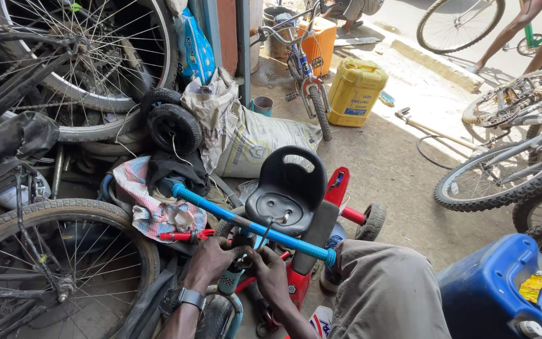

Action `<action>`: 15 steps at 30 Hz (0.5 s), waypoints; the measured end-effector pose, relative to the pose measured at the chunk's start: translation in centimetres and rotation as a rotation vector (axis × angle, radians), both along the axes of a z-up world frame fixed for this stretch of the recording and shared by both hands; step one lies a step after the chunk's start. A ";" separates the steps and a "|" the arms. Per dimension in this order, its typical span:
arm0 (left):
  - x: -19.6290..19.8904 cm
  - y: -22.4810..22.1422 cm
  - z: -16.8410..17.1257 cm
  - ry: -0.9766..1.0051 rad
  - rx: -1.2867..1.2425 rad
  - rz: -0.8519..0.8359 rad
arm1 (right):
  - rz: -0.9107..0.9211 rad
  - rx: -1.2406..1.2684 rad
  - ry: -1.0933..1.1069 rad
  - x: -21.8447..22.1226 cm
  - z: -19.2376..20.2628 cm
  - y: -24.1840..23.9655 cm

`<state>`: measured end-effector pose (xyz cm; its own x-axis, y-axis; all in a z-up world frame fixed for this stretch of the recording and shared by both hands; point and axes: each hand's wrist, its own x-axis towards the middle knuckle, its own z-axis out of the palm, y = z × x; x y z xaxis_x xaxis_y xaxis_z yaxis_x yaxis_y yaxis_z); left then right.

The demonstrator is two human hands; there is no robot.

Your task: Repairing a tricycle by assembling the front wheel and frame using a wrench and a metal bar

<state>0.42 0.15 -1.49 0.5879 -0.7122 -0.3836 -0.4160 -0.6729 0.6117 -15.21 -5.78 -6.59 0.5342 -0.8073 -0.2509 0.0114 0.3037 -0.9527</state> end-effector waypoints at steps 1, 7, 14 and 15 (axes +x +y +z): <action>-0.2 0.2 0.6 -0.004 -0.001 -0.003 | -0.003 -0.001 -0.004 0.0 0.4 0.1; -0.5 0.1 1.3 0.014 0.007 0.007 | -0.031 -0.357 0.164 -0.3 1.0 1.1; -0.6 0.1 1.4 0.042 0.017 0.017 | -0.032 -0.305 -0.013 -0.7 -0.4 0.7; -0.4 0.0 1.3 0.029 0.013 0.022 | -0.052 -0.146 0.025 -0.4 -0.6 0.3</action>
